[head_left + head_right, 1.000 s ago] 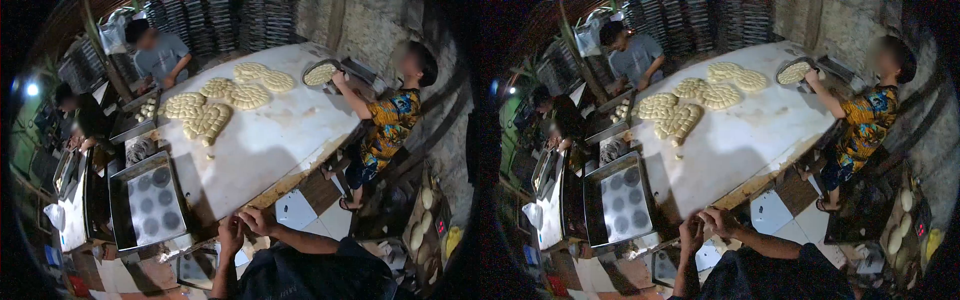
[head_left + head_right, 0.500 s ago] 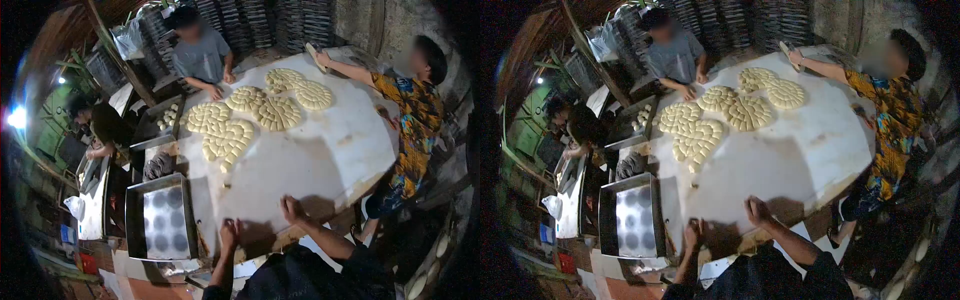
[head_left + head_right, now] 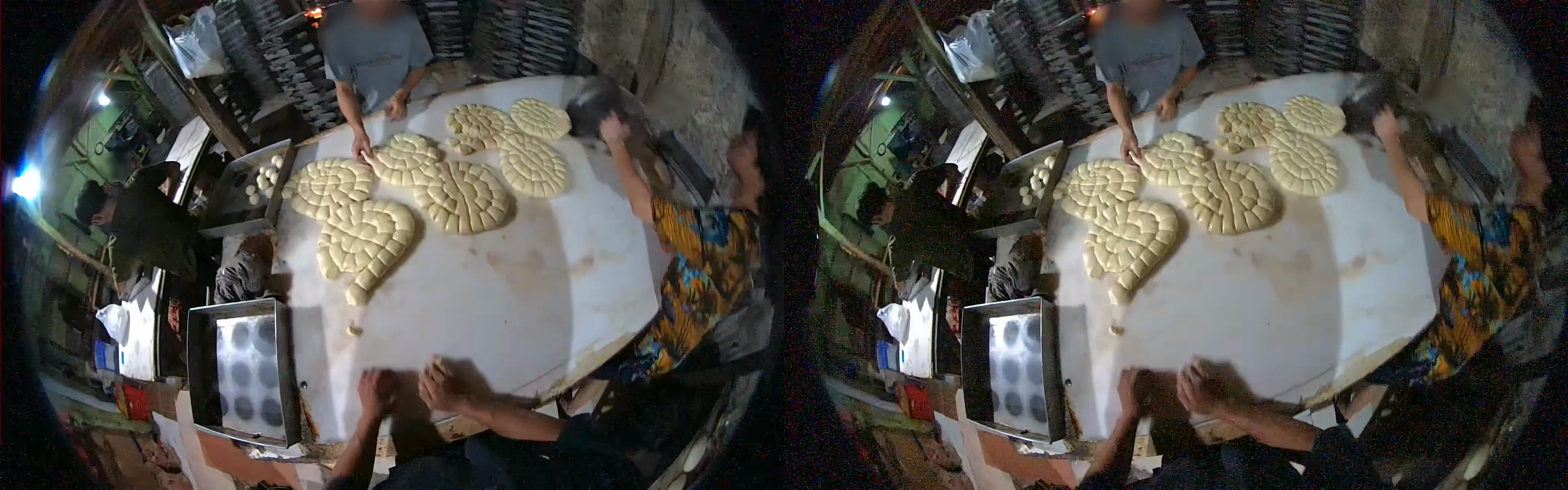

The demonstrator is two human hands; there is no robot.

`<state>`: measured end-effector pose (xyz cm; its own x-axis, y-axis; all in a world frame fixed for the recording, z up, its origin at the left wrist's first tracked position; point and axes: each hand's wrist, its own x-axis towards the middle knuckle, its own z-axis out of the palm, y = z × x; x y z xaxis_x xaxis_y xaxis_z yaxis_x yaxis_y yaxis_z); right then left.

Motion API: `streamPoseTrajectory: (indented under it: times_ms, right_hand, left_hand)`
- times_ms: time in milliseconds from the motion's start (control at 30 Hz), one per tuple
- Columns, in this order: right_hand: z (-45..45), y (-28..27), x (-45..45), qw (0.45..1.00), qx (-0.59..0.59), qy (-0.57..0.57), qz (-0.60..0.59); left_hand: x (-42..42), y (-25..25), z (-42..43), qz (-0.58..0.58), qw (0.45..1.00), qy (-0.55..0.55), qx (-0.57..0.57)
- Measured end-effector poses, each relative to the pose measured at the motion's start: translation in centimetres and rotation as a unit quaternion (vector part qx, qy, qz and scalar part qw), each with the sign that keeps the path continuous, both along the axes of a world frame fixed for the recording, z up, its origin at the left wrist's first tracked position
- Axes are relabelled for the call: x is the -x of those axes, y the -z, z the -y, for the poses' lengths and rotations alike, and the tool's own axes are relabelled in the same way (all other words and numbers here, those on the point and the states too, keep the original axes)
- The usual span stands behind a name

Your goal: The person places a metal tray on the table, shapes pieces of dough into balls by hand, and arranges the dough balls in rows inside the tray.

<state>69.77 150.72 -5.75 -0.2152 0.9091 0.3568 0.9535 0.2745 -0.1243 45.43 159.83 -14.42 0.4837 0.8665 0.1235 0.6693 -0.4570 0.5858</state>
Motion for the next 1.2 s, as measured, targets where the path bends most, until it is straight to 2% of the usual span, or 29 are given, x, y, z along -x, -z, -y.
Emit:
streamPoseTrajectory:
  times_ms: [33,67,100,167,267,300,367,400,467,533,567,600,667,733,767,800,867,933,1000,1033,1067,1133,1167,1200]
  right_hand:
    - [0.8,-0.2,-0.8,0.999,0.003,-0.029,0.021]
    - [1.2,0.5,-2.0,0.995,-0.024,-0.091,-0.042]
    - [1.0,1.4,-3.4,0.996,0.002,-0.075,-0.052]
    - [0.7,3.3,-6.0,0.995,0.053,-0.041,-0.070]
    - [-5.0,3.3,-5.2,0.995,-0.058,0.023,-0.083]
    - [-6.7,2.7,-3.7,0.992,-0.083,0.022,-0.097]
    - [-6.4,0.8,-1.0,0.990,-0.061,0.073,-0.107]
    - [-5.8,-0.1,-0.2,0.989,-0.052,0.087,-0.110]
    - [-2.9,-0.5,-0.4,0.994,0.004,-0.001,-0.106]
    - [-0.6,2.3,-3.2,0.989,0.065,-0.032,-0.130]
    - [-0.2,4.1,-4.7,0.984,0.107,-0.018,-0.140]
    - [-0.8,5.0,-6.1,0.980,0.131,0.007,-0.146]
    - [-3.7,5.2,-6.5,0.989,0.040,0.071,-0.124]
    - [-7.8,4.2,-4.9,0.983,-0.062,0.132,-0.111]
    - [-9.4,3.8,-3.3,0.975,-0.122,0.158,-0.102]
    - [-9.7,3.7,-1.9,0.977,-0.113,0.154,-0.097]
    - [-9.7,3.4,1.3,0.954,-0.056,0.216,-0.202]
    - [-7.2,3.1,3.5,0.969,-0.022,0.168,-0.179]
    - [-4.0,2.6,4.7,0.985,0.041,0.089,-0.142]
    - [-2.9,1.2,5.1,0.984,0.050,0.096,-0.139]
    - [-2.0,0.1,4.9,0.984,0.056,0.105,-0.135]
    - [-0.3,0.9,3.2,0.950,0.139,0.228,-0.163]
    - [0.0,0.5,2.8,0.950,0.151,0.226,-0.155]
    - [-0.4,-0.2,2.7,0.894,0.286,0.272,-0.212]
  left_hand:
    - [0.4,-2.1,2.3,-0.006,0.997,0.043,-0.069]
    - [1.2,-5.3,3.3,-0.020,0.996,0.084,-0.029]
    - [4.3,-3.7,3.2,-0.032,0.990,0.122,-0.055]
    - [7.6,-2.8,0.3,-0.087,0.983,0.106,-0.122]
    - [5.7,-2.6,-7.4,-0.072,0.985,-0.007,-0.159]
    - [2.9,-3.4,-8.3,-0.049,0.984,-0.039,-0.165]
    - [-1.7,-5.6,-7.7,0.028,0.985,-0.064,-0.157]
    - [-1.6,-4.2,-6.4,0.199,0.975,-0.101,0.023]
    - [-1.2,-6.8,-2.5,-0.008,0.997,0.045,-0.058]
    - [2.4,-7.9,0.1,-0.032,0.993,0.065,-0.093]
    - [5.2,-6.8,0.1,-0.075,0.991,0.075,-0.085]
    - [8.8,-3.8,-1.3,-0.065,0.984,0.124,-0.110]
    - [11.4,-1.7,-4.8,-0.086,0.995,0.004,-0.059]
    - [9.3,0.6,-8.7,-0.022,0.980,-0.063,-0.187]
    - [7.1,-0.4,-9.9,0.013,0.985,-0.056,-0.160]
    - [4.6,-2.0,-10.3,0.049,0.989,-0.052,-0.131]
    - [1.8,-5.8,-9.3,0.053,0.998,-0.023,0.007]
    - [2.4,-3.8,-6.0,0.200,0.978,0.061,0.027]
    - [4.2,-4.8,-1.7,0.189,0.963,0.062,0.180]
    - [6.5,-4.7,-0.2,0.113,0.982,0.149,0.018]
    - [8.7,-5.9,0.8,0.118,0.982,0.141,0.028]
    - [12.9,-9.2,2.4,0.028,0.985,0.106,0.136]
    - [15.0,-9.2,3.0,0.058,0.980,0.090,0.167]
    - [17.4,-10.7,2.9,0.100,0.963,0.104,0.229]
